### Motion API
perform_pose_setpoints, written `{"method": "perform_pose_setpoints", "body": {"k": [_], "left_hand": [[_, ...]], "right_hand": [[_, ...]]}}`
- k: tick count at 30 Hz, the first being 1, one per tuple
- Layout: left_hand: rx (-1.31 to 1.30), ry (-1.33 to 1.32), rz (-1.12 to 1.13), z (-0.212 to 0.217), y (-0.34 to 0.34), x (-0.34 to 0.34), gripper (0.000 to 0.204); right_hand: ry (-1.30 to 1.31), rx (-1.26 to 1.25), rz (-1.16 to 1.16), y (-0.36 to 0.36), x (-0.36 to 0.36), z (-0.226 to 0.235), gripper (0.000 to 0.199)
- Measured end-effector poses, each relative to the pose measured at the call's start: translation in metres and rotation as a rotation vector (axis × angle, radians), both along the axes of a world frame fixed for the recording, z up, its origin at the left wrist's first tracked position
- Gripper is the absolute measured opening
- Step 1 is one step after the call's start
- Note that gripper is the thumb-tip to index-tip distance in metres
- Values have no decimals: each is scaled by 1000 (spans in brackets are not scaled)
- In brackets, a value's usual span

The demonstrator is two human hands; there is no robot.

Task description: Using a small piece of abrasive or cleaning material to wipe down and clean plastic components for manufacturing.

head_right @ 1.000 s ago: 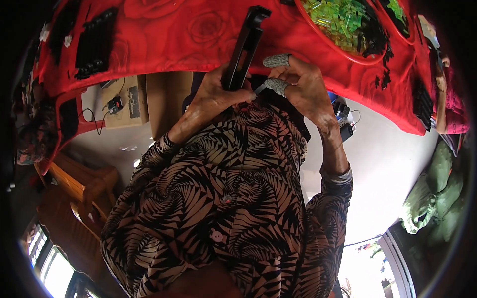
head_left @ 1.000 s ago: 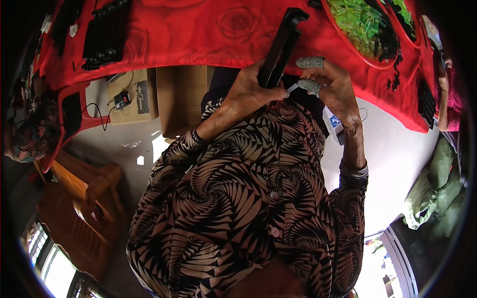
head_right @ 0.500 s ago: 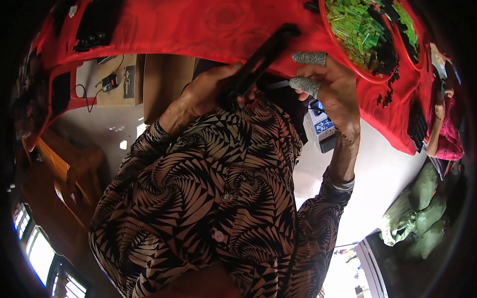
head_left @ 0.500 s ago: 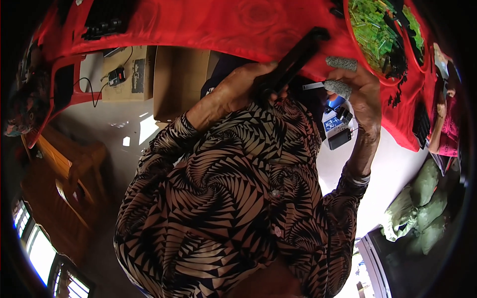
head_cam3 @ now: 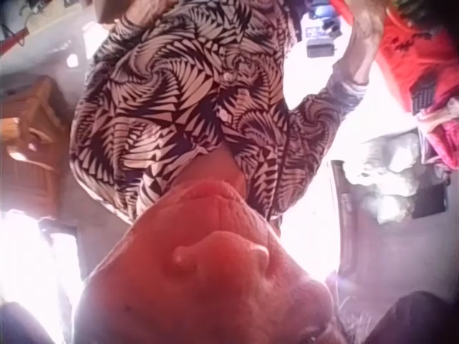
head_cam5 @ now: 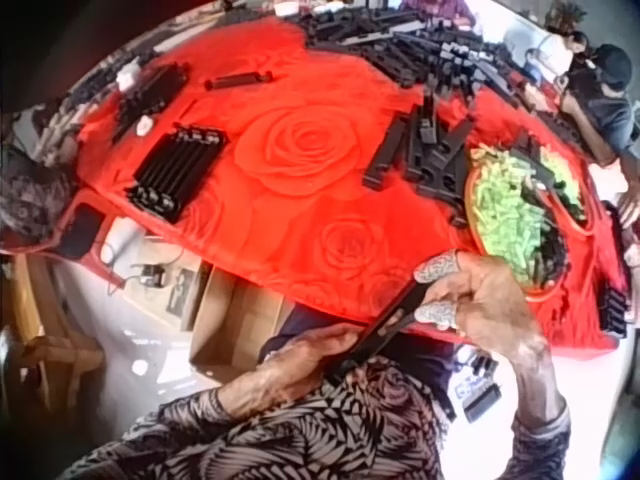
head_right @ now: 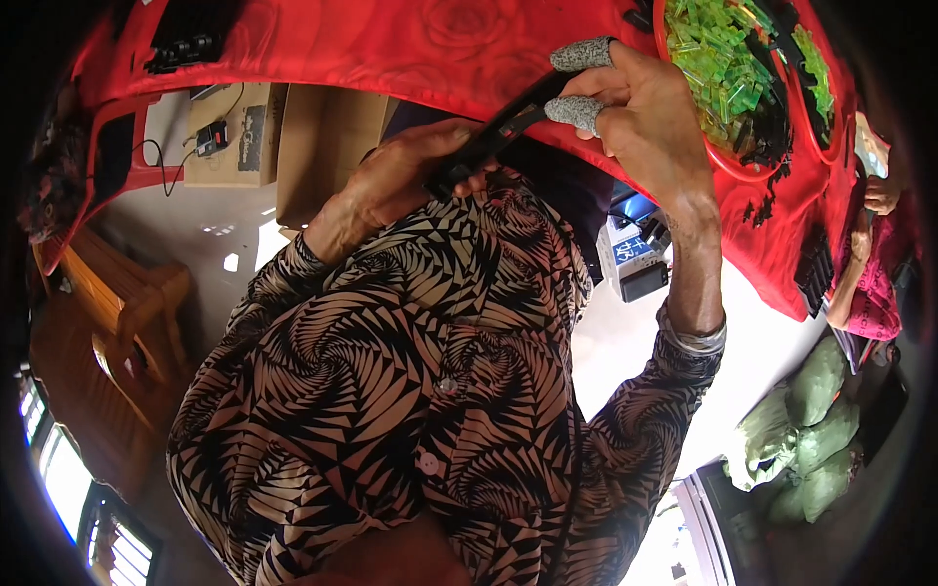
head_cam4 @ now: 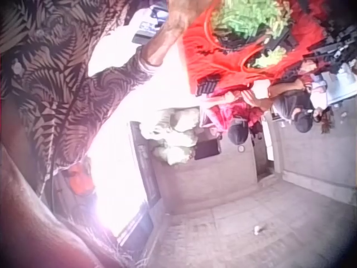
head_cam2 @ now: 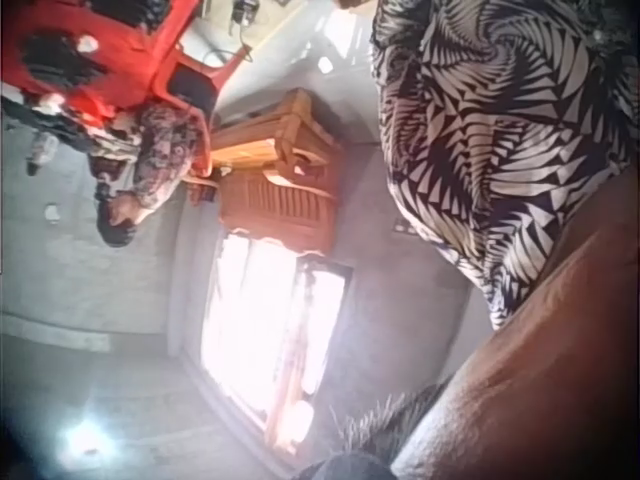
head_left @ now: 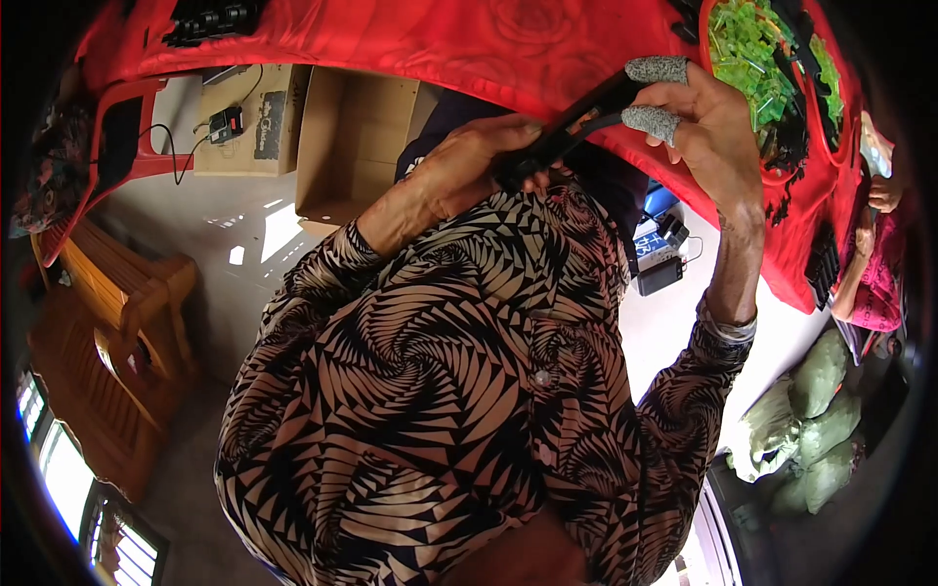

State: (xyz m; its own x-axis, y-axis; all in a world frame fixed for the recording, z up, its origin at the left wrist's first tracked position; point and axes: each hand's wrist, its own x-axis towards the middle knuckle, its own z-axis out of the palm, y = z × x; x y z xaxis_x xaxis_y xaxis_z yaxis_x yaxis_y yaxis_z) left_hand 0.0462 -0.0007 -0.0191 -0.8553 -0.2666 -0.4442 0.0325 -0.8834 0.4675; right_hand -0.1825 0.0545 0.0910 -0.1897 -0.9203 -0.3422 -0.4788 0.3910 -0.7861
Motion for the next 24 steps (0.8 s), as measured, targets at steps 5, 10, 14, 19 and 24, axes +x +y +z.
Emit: {"method": "perform_pose_setpoints", "body": {"k": [5, 10, 14, 19, 24], "left_hand": [[-23, -43, 49, 11, 1, -3, 28], [-91, -46, 47, 11, 1, -2, 26], [-134, -67, 23, 11, 2, -4, 29], [-157, -72, 20, 10, 2, -3, 29], [-155, -105, 33, 16, 4, -5, 31]], "right_hand": [[-8, 16, -10, -9, 4, -2, 23], [-51, -21, 51, -15, -2, -19, 32], [-49, 16, 97, -17, -3, -24, 37], [-43, -13, 92, -16, 3, -23, 37], [78, -67, 97, -13, 7, -23, 32]]}}
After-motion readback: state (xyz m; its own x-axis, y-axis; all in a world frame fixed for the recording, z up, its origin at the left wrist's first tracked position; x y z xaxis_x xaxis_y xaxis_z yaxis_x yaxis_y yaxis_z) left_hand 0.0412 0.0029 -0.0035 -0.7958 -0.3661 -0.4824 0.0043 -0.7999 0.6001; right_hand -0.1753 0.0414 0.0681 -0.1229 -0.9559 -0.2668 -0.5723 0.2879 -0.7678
